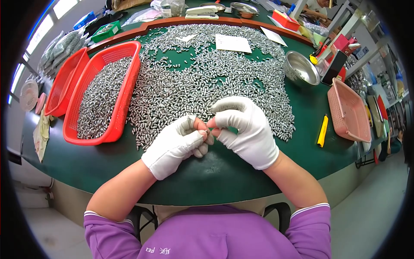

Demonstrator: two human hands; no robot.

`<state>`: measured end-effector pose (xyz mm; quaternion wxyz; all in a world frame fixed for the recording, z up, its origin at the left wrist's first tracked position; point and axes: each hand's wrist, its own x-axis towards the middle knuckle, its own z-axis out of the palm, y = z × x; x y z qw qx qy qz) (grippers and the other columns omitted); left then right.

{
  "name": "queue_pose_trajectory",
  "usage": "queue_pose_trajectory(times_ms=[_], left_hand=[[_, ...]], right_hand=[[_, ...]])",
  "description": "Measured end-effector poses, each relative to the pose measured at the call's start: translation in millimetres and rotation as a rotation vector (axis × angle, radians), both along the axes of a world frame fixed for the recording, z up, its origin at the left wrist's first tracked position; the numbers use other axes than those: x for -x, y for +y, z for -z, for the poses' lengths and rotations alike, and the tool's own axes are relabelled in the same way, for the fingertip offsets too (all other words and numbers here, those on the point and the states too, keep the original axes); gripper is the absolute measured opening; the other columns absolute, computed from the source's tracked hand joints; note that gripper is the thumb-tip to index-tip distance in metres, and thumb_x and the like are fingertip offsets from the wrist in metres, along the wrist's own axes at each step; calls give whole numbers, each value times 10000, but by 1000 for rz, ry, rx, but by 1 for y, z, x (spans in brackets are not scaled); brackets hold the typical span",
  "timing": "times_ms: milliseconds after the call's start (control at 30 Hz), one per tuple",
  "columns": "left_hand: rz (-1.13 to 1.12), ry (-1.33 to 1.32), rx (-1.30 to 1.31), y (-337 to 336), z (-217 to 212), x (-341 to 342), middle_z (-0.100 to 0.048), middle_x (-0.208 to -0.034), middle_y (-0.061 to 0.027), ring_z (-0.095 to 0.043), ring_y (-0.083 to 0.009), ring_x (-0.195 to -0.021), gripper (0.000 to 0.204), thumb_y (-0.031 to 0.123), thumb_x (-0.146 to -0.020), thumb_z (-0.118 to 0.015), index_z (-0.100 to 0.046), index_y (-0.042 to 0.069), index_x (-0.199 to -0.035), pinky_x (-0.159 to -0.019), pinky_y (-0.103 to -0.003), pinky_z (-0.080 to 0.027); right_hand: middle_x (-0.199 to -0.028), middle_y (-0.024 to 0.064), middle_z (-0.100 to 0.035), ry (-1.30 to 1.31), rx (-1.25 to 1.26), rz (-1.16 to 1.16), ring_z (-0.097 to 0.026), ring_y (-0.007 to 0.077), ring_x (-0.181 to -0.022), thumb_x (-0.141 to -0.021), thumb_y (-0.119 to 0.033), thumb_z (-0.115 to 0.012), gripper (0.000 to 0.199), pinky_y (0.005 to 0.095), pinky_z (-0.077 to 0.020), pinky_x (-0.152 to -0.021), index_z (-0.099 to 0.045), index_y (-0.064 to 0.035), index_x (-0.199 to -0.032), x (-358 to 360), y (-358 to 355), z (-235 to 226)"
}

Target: Inspecting and sorting small silver metal components on a production line workbench using hands and a sorting tool.

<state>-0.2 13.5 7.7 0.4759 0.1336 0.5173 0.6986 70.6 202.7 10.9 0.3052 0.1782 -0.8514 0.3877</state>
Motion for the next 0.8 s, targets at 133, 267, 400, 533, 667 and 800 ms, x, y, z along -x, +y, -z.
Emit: queue_pose_trajectory(times_ms=[133, 267, 400, 533, 667, 800], left_hand=[[-13, -18, -65, 0, 0, -3, -609, -942, -60, -538, -94, -733, 150, 168, -941, -598, -525, 54, -1006, -696, -236, -472], [-14, -33, -76, 0, 1, -2, -606, -955, -62, -529, -98, -742, 145, 164, -940, -598, -525, 56, -1006, -693, -243, -465], [-14, -48, -76, 0, 0, -3, -600, -949, -56, -526, -100, -742, 149, 157, -935, -605, -518, 62, -1010, -693, -240, -458], [-5, -52, -175, -4, 3, 3, -592, -930, -46, -527, -96, -742, 164, 169, -929, -613, -507, 71, -1006, -695, -232, -456], [-65, 21, -116, -2, 5, 4, -592, -924, -38, -521, -85, -728, 158, 171, -926, -605, -493, 82, -992, -700, -228, -449], [-87, -14, -193, -3, 8, 6, -597, -928, -39, -520, -77, -725, 140, 171, -930, -592, -488, 91, -978, -707, -231, -444]], right_hand=[[-904, 97, -649, 62, -119, -55, -634, 288, -822, -615, -31, -758, 245, 372, -521, -726, -685, -72, -845, 4, 1, -4], [-880, 92, -649, 82, -135, -43, -636, 292, -808, -609, -40, -752, 240, 377, -521, -717, -683, -72, -837, 5, 0, -5], [-885, 82, -640, 79, -139, -69, -632, 287, -811, -602, -20, -783, 271, 381, -513, -708, -656, -88, -831, 3, 0, -9], [-906, 84, -648, 91, -196, 37, -631, 287, -834, -631, -1, -772, 249, 377, -511, -726, -665, -87, -838, 2, 7, -10], [-925, 83, -655, 4, -151, 253, -631, 279, -844, -663, 6, -758, 193, 368, -511, -743, -688, -79, -821, 5, 20, -6], [-942, 88, -649, -53, -334, 281, -625, 286, -874, -685, -37, -733, 131, 378, -505, -783, -686, -81, -799, 7, 26, 2]])
